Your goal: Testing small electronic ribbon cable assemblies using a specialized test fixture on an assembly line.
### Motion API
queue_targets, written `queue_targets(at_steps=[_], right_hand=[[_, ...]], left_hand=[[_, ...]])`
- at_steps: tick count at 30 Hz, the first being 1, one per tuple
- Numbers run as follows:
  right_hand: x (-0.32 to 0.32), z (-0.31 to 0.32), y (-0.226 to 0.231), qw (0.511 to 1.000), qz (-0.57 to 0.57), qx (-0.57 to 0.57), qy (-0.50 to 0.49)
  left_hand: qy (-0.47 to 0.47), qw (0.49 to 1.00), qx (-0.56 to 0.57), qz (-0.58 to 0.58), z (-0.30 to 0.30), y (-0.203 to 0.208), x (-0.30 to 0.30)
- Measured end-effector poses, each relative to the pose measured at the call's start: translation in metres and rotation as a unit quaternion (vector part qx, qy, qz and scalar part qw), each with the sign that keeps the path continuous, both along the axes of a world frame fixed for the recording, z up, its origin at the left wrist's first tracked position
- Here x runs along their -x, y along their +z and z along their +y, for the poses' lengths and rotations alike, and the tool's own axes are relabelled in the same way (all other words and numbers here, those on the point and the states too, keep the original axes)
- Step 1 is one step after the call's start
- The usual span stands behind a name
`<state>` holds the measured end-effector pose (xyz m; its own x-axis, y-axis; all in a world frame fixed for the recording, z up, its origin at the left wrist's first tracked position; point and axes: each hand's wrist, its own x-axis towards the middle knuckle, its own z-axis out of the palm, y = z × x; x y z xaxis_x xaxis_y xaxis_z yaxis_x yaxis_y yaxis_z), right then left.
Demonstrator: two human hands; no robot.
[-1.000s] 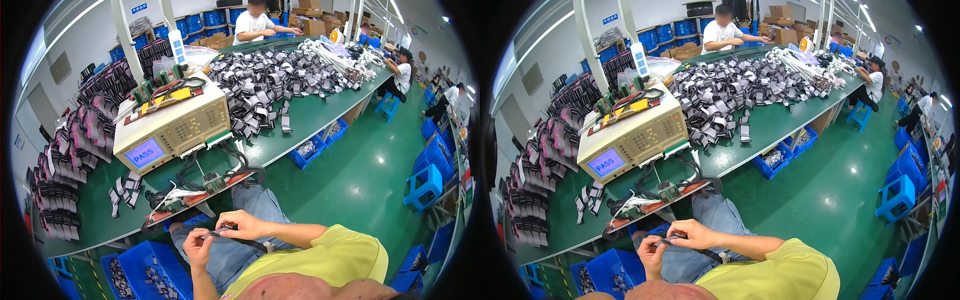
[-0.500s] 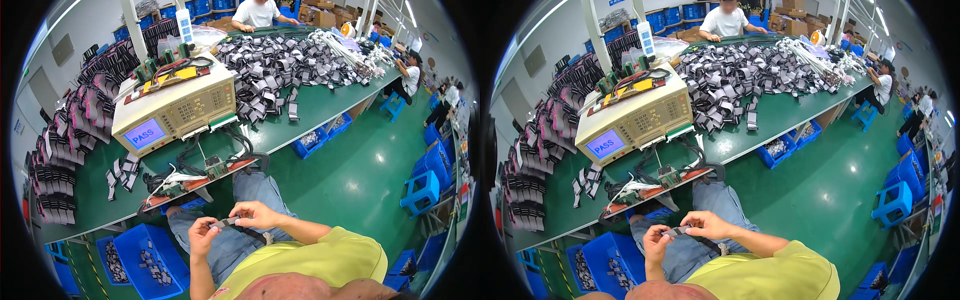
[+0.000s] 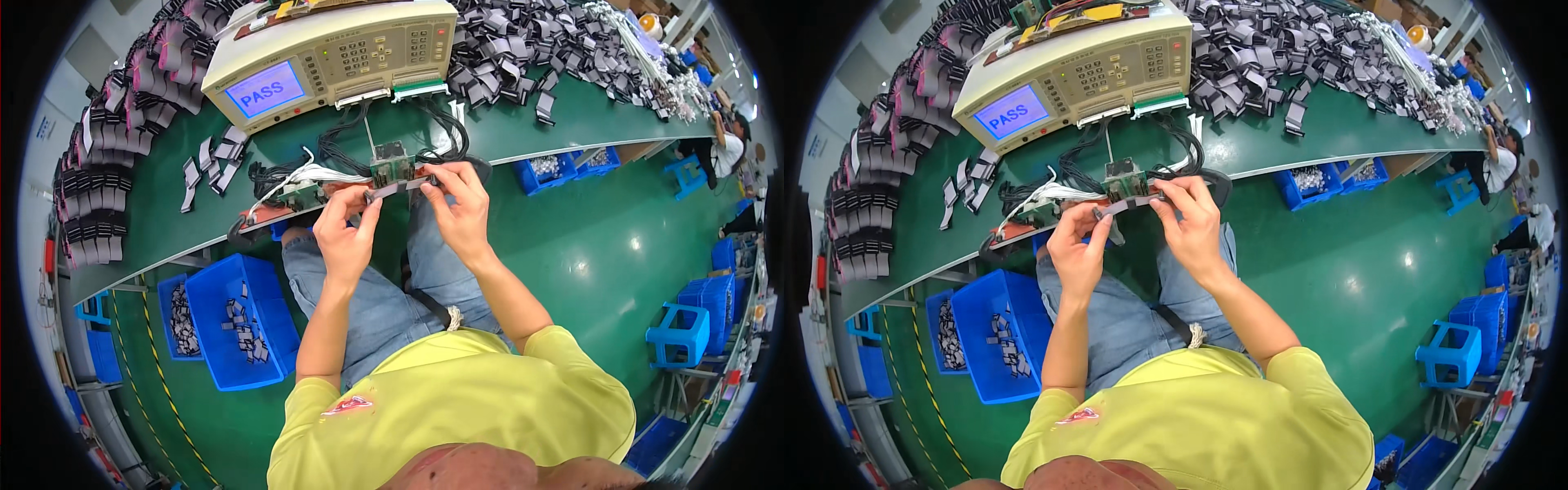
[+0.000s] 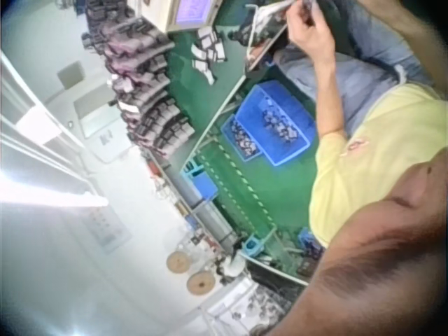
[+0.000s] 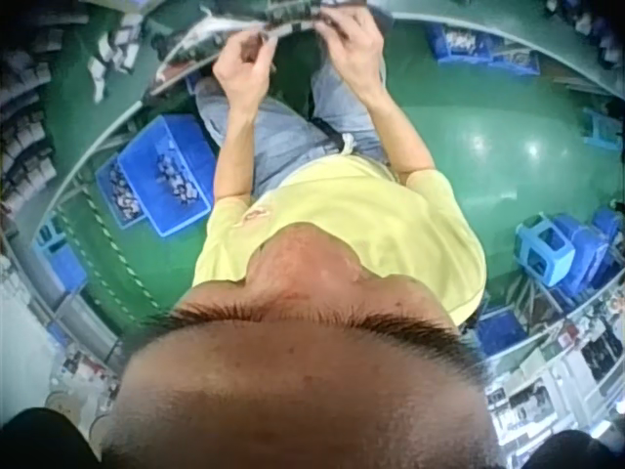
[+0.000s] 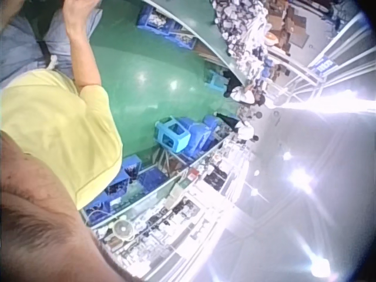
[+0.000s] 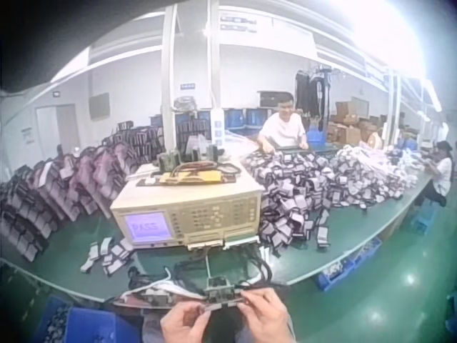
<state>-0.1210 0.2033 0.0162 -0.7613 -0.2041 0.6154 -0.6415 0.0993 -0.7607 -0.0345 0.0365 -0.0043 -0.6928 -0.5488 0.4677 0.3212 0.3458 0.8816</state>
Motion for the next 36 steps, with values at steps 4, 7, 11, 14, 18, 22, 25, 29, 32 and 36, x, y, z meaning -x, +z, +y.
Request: queue_targets(at_steps=[4, 7, 11, 14, 18, 22, 25, 29, 32, 36], right_hand=[[0.001, -0.007, -0.013, 1.0, 0.003, 0.015, -0.025], [0.001, -0.013, -0.014, 0.998, 0.057, -0.002, -0.041], [0.003, -0.018, -0.018, 0.996, 0.058, -0.017, -0.06], [0.003, -0.018, -0.018, 0.994, 0.071, -0.024, -0.077], [0.002, -0.019, -0.016, 0.991, 0.076, -0.055, -0.094], [0.004, -0.02, -0.015, 0.992, 0.081, -0.035, -0.094], [0.002, -0.02, -0.013, 0.993, 0.057, -0.058, -0.086], [0.0, -0.022, -0.012, 0.994, 0.043, -0.055, -0.082], [0.0, -0.02, -0.009, 0.996, 0.025, -0.049, -0.071], [0.0, -0.017, -0.002, 0.994, 0.034, -0.076, -0.078]], left_hand=[[0.025, 0.997, 0.068, -0.008, -0.005, 0.008, -0.002], [0.031, 0.996, 0.084, -0.023, -0.01, 0.008, -0.013], [0.038, 0.995, 0.09, -0.019, -0.013, 0.003, -0.011], [0.043, 0.994, 0.094, -0.024, -0.014, 0.003, -0.01], [0.043, 0.994, 0.093, -0.022, -0.013, 0.001, -0.009], [0.041, 0.995, 0.091, -0.028, -0.015, 0.0, -0.009], [0.042, 0.994, 0.094, -0.023, -0.015, 0.003, -0.009], [0.049, 0.995, 0.083, -0.022, -0.015, 0.003, -0.008], [0.044, 0.994, 0.094, -0.028, -0.013, 0.005, -0.009], [0.034, 0.997, 0.072, -0.013, -0.012, 0.002, -0.007]])
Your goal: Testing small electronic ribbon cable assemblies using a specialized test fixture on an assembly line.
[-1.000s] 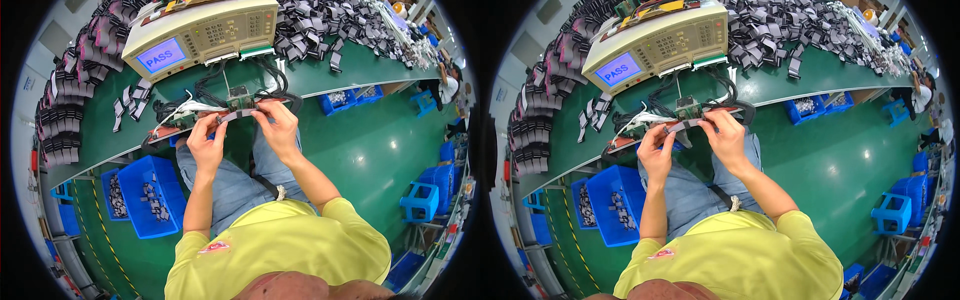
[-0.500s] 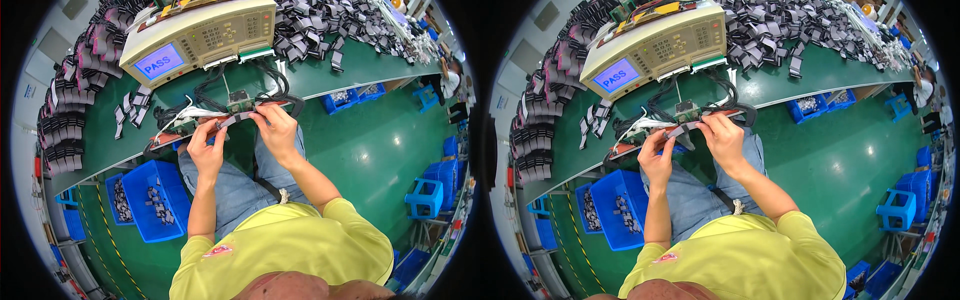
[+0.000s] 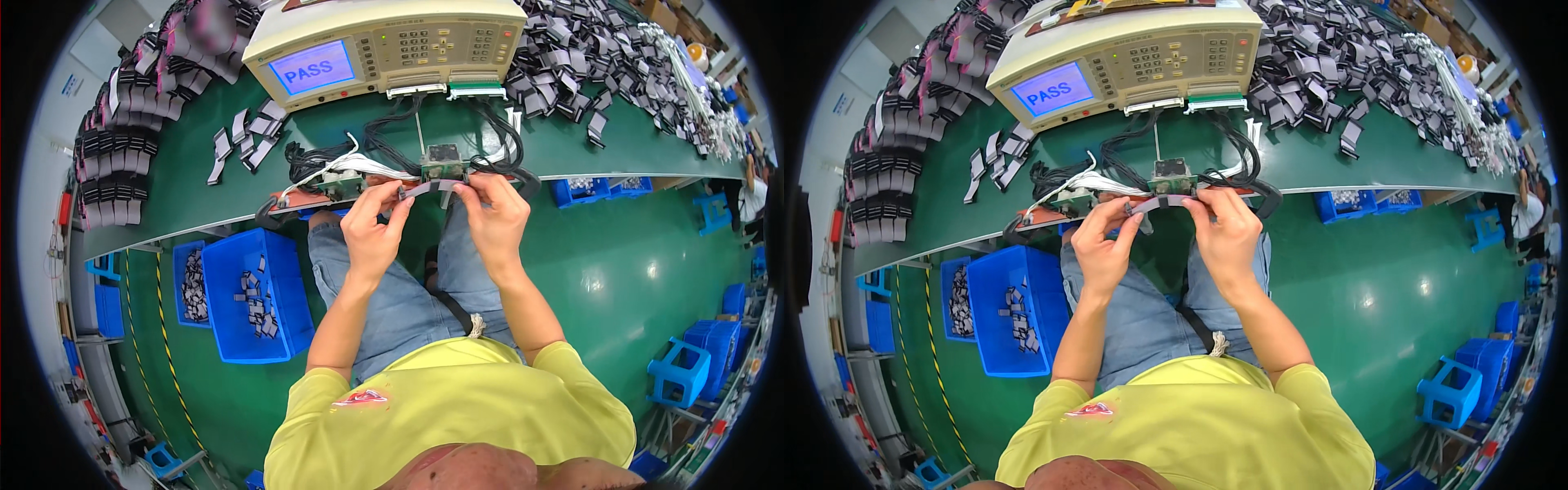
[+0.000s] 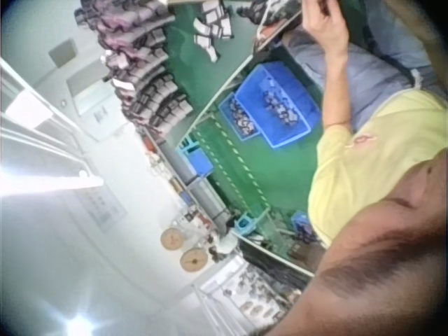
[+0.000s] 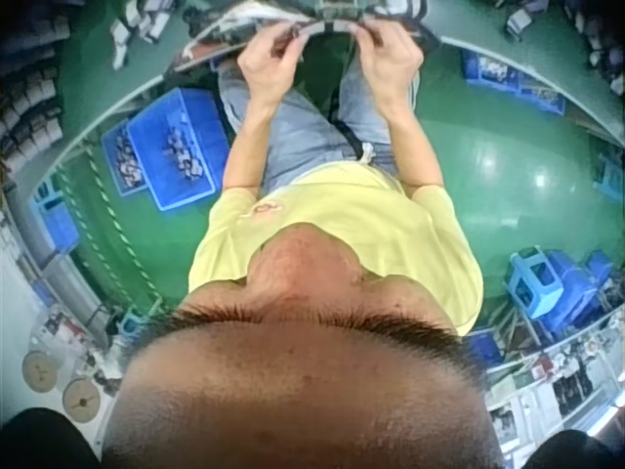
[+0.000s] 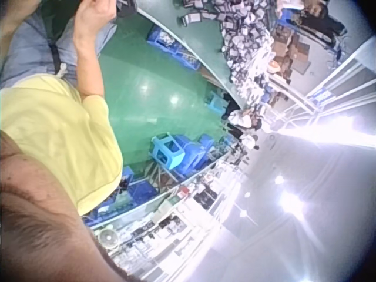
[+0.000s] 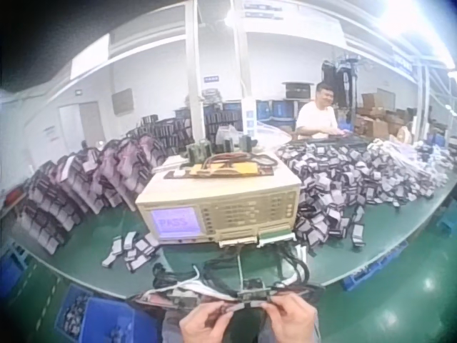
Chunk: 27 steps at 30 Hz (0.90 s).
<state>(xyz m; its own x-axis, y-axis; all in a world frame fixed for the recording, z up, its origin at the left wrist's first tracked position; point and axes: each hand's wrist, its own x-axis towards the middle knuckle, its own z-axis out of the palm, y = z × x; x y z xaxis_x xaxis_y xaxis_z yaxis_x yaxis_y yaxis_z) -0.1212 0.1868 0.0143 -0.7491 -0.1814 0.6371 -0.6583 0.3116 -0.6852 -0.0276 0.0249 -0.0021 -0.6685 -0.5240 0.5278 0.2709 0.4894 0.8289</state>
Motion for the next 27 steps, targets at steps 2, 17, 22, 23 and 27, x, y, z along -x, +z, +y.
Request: queue_targets(at_steps=[2, 17, 22, 23, 27], right_hand=[[0.001, 0.001, -0.001, 0.997, -0.054, 0.033, 0.033], [0.009, -0.01, -0.015, 1.0, 0.001, -0.006, -0.03], [0.008, 0.0, -0.001, 1.0, -0.021, -0.002, 0.018], [0.001, 0.002, 0.006, 0.995, 0.045, -0.026, 0.082], [-0.002, 0.001, 0.017, 0.947, 0.135, -0.147, 0.252]], left_hand=[[-0.003, 1.0, 0.0, -0.003, -0.001, -0.001, -0.002], [0.011, 1.0, 0.007, -0.005, 0.0, -0.007, 0.0], [-0.066, 0.995, -0.072, -0.014, 0.0, -0.018, -0.011], [-0.091, 0.995, -0.045, 0.0, 0.003, -0.013, -0.016], [-0.107, 0.991, 0.053, 0.056, 0.004, -0.012, -0.017]])
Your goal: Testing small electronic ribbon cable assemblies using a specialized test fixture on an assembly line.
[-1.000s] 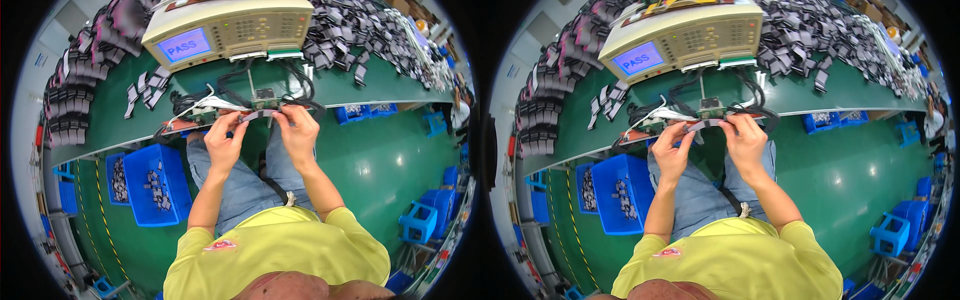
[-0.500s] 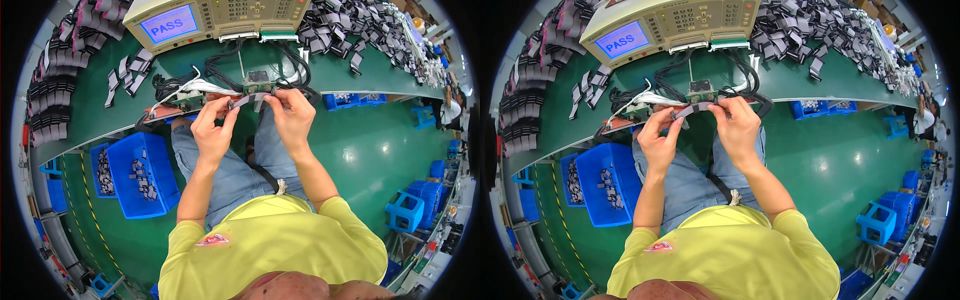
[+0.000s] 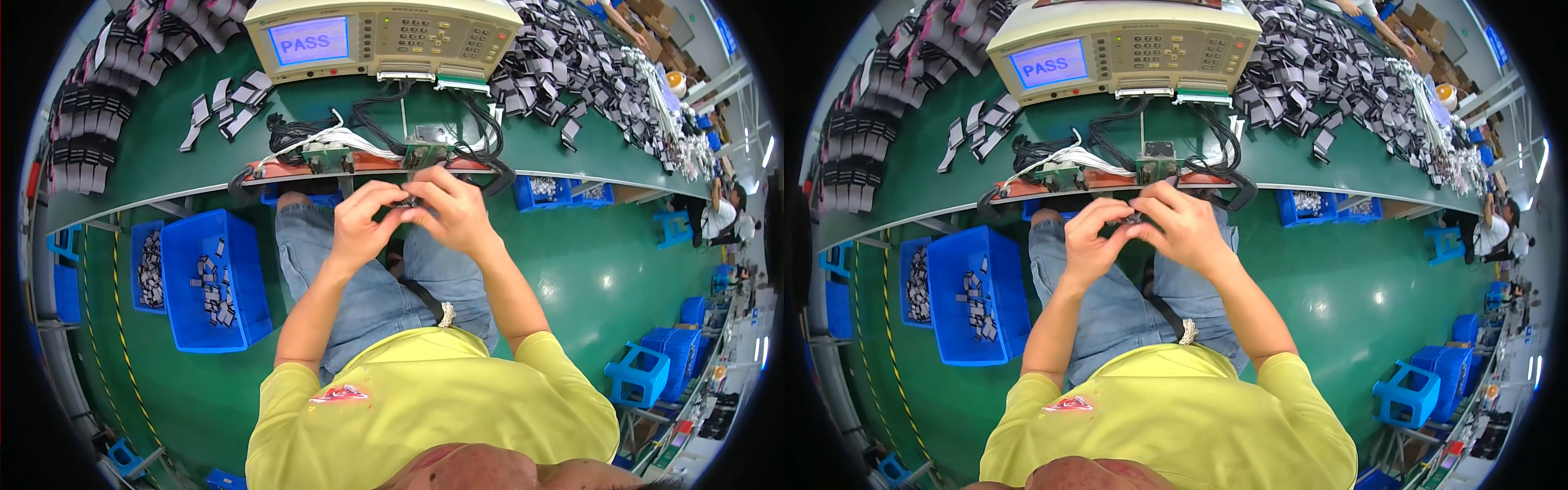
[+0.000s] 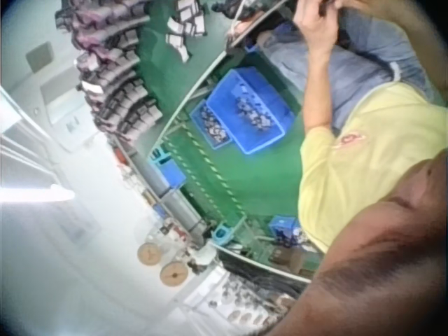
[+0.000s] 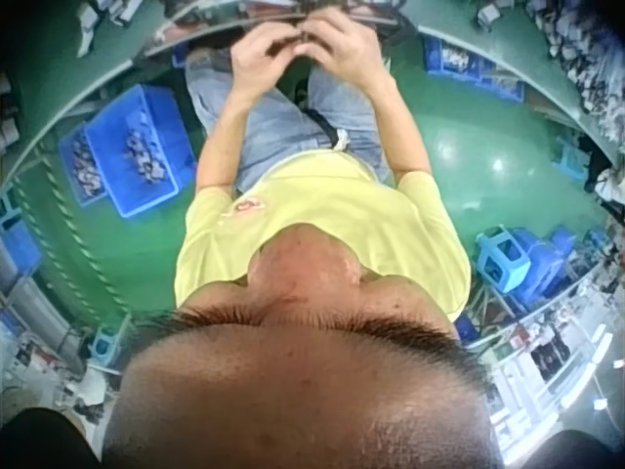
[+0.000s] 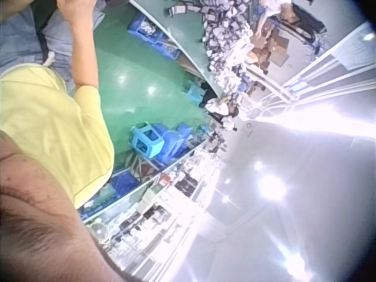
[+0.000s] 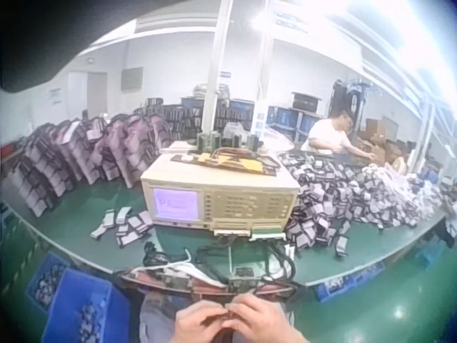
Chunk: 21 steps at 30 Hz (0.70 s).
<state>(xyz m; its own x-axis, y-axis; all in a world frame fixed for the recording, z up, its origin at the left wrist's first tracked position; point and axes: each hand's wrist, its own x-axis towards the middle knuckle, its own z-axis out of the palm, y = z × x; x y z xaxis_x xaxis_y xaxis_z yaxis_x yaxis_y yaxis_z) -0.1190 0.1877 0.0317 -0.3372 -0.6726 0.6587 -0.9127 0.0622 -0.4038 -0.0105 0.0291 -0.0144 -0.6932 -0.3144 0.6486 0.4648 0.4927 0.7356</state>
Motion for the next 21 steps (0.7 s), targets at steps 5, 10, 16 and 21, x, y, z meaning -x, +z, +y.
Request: queue_targets(at_steps=[5, 10, 16, 21], right_hand=[[0.003, -0.003, 0.004, 0.996, 0.035, -0.044, -0.067], [-0.005, -0.014, -0.002, 0.988, -0.025, -0.003, -0.155], [-0.005, -0.025, -0.005, 0.979, -0.04, 0.006, -0.202], [-0.007, -0.026, -0.003, 0.973, -0.042, -0.008, -0.226]], left_hand=[[0.005, 0.992, -0.116, -0.044, 0.002, -0.003, 0.024], [-0.005, 0.991, -0.126, -0.038, 0.002, -0.003, 0.035], [0.046, 0.994, -0.097, -0.019, -0.001, -0.004, 0.039], [0.055, 0.995, -0.081, -0.023, -0.001, -0.007, 0.042]])
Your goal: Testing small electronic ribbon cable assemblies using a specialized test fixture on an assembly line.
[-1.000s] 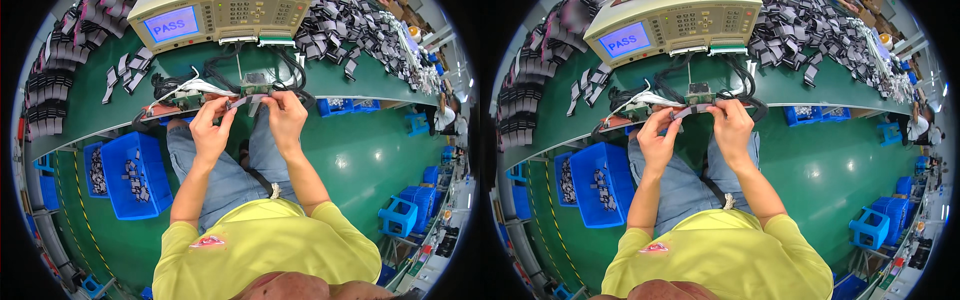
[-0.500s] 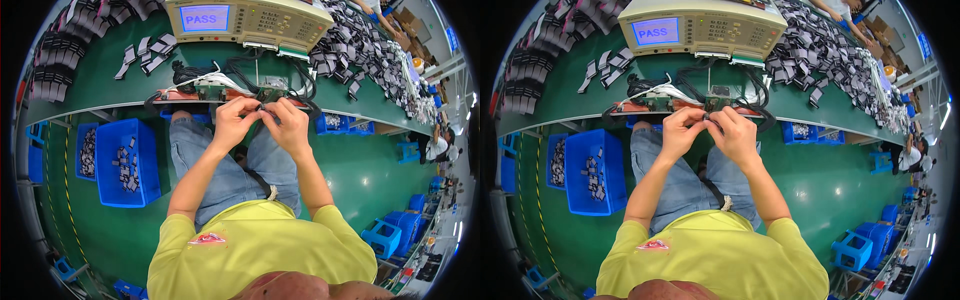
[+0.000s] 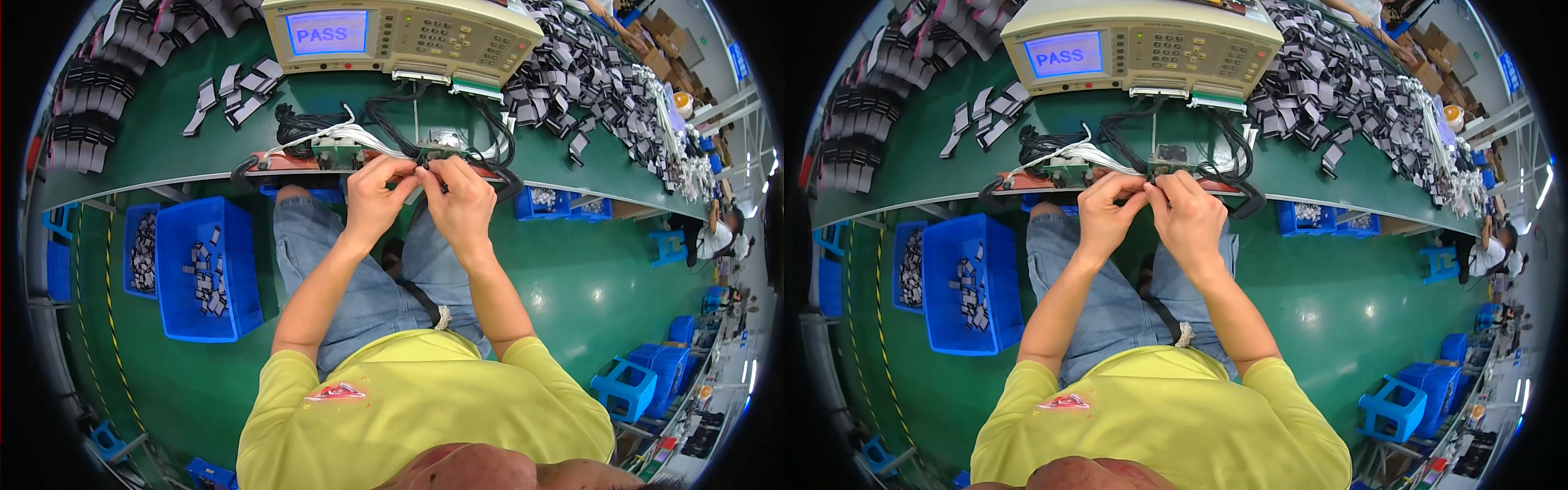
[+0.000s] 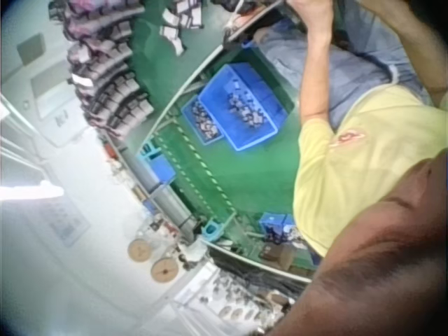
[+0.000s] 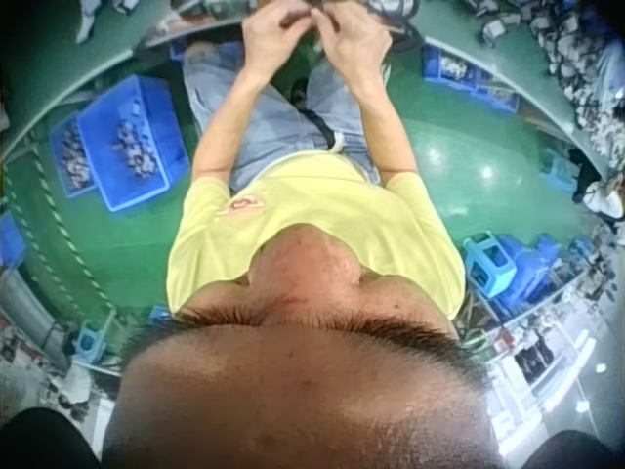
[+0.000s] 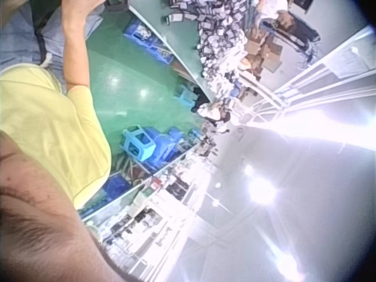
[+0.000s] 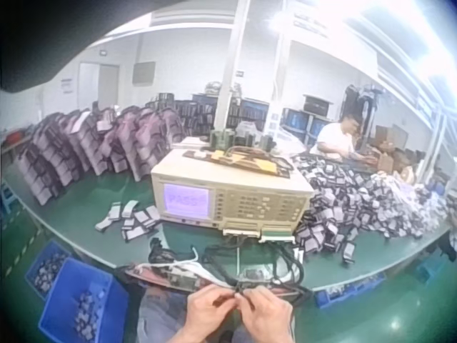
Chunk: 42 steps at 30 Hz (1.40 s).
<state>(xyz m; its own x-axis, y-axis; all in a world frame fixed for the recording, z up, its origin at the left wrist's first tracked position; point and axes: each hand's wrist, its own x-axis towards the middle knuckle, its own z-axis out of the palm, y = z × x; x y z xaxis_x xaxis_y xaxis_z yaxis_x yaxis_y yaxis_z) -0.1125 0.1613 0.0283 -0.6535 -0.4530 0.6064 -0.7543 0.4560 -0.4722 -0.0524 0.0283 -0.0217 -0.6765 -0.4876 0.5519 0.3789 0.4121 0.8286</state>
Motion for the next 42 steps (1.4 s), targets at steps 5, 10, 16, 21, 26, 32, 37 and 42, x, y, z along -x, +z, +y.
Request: queue_targets(at_steps=[5, 10, 16, 21, 26, 32, 37, 42], right_hand=[[-0.005, -0.009, -0.002, 0.997, -0.008, 0.061, -0.051], [-0.002, -0.016, -0.005, 0.996, -0.018, 0.047, -0.076], [0.006, 0.017, 0.003, 0.989, 0.068, 0.093, 0.09], [-0.004, 0.058, -0.006, 0.989, 0.016, 0.121, 0.082], [-0.005, 0.058, -0.013, 0.988, -0.005, 0.136, 0.075], [-0.02, 0.029, -0.013, 0.984, 0.065, 0.126, 0.105], [-0.035, 0.015, -0.017, 0.981, 0.066, 0.116, 0.144], [-0.037, 0.014, -0.019, 0.98, 0.077, 0.14, 0.123]], left_hand=[[0.035, 0.999, -0.002, -0.014, 0.007, 0.003, 0.003], [0.093, 0.996, 0.011, 0.009, 0.012, 0.002, 0.008], [0.026, 0.992, 0.12, 0.028, -0.021, 0.045, -0.037], [0.322, 0.924, 0.207, -0.026, -0.188, 0.084, -0.06], [0.215, 0.895, 0.336, -0.198, -0.289, 0.038, -0.061], [0.238, 0.883, 0.363, -0.177, -0.311, 0.019, -0.077], [0.239, 0.913, 0.302, -0.136, -0.317, 0.004, -0.057], [0.291, 0.915, 0.24, -0.143, -0.312, 0.001, -0.068]])
